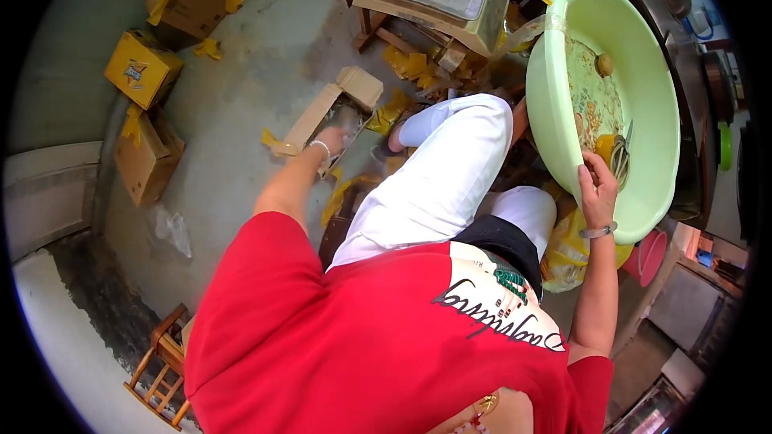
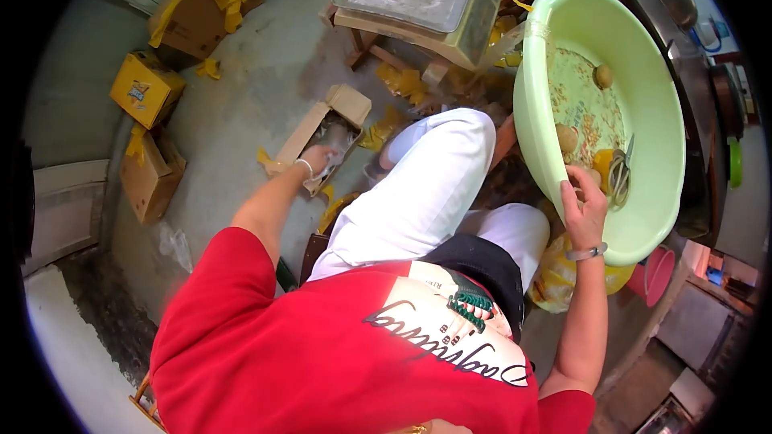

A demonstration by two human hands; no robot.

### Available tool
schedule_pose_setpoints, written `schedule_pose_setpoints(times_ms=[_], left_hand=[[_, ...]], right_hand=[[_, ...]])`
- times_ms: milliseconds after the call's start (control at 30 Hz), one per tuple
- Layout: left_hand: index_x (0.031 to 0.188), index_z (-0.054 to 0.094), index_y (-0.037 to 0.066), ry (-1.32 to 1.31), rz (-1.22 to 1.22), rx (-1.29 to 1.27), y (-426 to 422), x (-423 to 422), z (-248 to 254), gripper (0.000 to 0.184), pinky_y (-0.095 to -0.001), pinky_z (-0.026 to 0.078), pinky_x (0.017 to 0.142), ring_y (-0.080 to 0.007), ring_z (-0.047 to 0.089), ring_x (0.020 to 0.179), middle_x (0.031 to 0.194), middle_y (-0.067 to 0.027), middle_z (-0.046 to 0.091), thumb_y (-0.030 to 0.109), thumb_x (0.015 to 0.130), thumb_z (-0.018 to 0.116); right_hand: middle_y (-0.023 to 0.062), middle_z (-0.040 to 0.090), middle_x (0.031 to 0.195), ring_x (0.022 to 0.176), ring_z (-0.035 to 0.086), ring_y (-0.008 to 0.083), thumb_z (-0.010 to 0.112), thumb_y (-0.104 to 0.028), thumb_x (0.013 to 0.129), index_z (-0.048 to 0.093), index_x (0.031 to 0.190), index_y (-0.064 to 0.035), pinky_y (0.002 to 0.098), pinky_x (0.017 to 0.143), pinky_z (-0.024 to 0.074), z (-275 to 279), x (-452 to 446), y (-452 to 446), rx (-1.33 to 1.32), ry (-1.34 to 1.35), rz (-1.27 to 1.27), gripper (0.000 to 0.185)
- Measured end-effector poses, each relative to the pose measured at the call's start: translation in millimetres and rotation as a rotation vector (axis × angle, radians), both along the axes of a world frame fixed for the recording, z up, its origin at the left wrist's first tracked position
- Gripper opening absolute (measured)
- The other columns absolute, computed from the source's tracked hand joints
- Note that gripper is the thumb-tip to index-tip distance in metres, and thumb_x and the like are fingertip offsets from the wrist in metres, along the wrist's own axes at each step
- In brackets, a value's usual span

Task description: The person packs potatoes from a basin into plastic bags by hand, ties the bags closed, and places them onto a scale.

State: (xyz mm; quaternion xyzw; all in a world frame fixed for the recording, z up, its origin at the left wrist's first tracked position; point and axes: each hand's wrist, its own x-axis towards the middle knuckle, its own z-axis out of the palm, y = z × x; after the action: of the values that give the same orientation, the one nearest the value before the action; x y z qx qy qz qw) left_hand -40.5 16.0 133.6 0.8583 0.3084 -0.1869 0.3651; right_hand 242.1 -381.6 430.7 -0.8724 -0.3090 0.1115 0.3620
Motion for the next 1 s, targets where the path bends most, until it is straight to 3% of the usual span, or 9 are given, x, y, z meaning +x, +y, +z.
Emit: schedule_pose_setpoints(times_ms=[100,167,400,500,600,633,733,833,1000], left_hand=[[0.102,0.064,0.009,0.009,-0.038,-0.007,-22,-6,-39,0.031,-0.0366,0.043,0.089,-0.0344,0.056,0.1,0.107,-0.0182,0.06,0.005,0.077,0.046],[0.103,0.064,0.009,0.028,-0.031,-0.006,-28,-6,-54,0.032,-0.0366,0.042,0.09,-0.033,0.055,0.102,0.109,-0.0181,0.059,0.006,0.077,0.045],[0.104,0.064,0.01,0.151,0.097,0.048,-23,-7,-52,0.033,-0.0378,0.043,0.089,-0.0309,0.055,0.104,0.111,-0.017,0.058,0.012,0.075,0.047],[0.108,0.062,0.011,0.342,0.135,0.13,-4,-5,-51,0.032,-0.0374,0.042,0.092,-0.0293,0.055,0.106,0.117,-0.0173,0.055,0.02,0.081,0.05],[0.107,0.062,0.007,0.52,-0.042,0.309,5,-10,-19,0.032,-0.0365,0.044,0.09,-0.0291,0.057,0.104,0.114,-0.0171,0.057,0.022,0.081,0.05],[0.098,0.064,0.0,0.375,-0.104,0.389,7,-22,-37,0.028,-0.0381,0.048,0.084,-0.0334,0.059,0.098,0.102,-0.0192,0.062,0.015,0.078,0.051],[0.098,0.064,0.0,0.52,-0.379,0.142,8,-22,-58,0.028,-0.0388,0.048,0.083,-0.0342,0.06,0.096,0.102,-0.02,0.062,0.013,0.076,0.052],[0.098,0.064,0.0,0.531,-0.45,0.046,6,-33,-95,0.027,-0.0397,0.049,0.082,-0.0353,0.06,0.095,0.102,-0.0215,0.061,0.012,0.076,0.053],[0.104,0.061,0.0,0.502,-0.328,0.002,6,-37,-121,0.032,-0.0386,0.047,0.086,-0.0341,0.058,0.1,0.11,-0.0233,0.057,0.014,0.076,0.055]], right_hand=[[0.0084,0.062,0.093,0.08,0.059,0.0143,0.054,-0.009,0.083,0.059,0.103,0.0015,0.0265,0.069,0.0485,2,0,1,-0.026,-0.007,-0.002,0.023],[0.0085,0.062,0.093,0.08,0.059,0.0144,0.054,-0.009,0.084,0.058,0.103,0.002,0.0266,0.069,0.0485,1,-1,2,-0.016,-0.001,-0.003,0.023],[0.0087,0.062,0.092,0.08,0.059,0.0142,0.054,-0.01,0.084,0.058,0.103,0.0026,0.0266,0.067,0.0481,-1,0,2,-0.007,-0.007,-0.008,0.023],[0.0088,0.062,0.092,0.08,0.059,0.0145,0.054,-0.01,0.084,0.058,0.103,0.0029,0.0265,0.067,0.0479,-1,0,1,-0.029,-0.005,-0.015,0.023],[0.0091,0.061,0.093,0.081,0.058,0.0149,0.054,-0.01,0.083,0.058,0.103,0.0033,0.0266,0.068,0.0479,1,0,2,-0.051,-0.007,-0.02,0.024],[0.0092,0.061,0.093,0.081,0.058,0.0149,0.054,-0.01,0.083,0.058,0.103,0.0035,0.0267,0.068,0.0479,2,0,3,-0.057,-0.008,-0.024,0.024],[0.0094,0.061,0.094,0.083,0.058,0.0149,0.054,-0.01,0.083,0.058,0.103,0.0038,0.0266,0.069,0.048,4,-2,5,-0.074,-0.004,-0.033,0.025],[0.0092,0.061,0.094,0.084,0.058,0.0148,0.053,-0.009,0.083,0.058,0.104,0.0039,0.0265,0.071,0.0477,6,-2,4,-0.102,0.001,-0.034,0.025],[0.0089,0.06,0.093,0.085,0.057,0.015,0.052,-0.008,0.082,0.057,0.103,0.004,0.027,0.074,0.0469,7,-1,6,-0.123,0.035,-0.049,0.025]])
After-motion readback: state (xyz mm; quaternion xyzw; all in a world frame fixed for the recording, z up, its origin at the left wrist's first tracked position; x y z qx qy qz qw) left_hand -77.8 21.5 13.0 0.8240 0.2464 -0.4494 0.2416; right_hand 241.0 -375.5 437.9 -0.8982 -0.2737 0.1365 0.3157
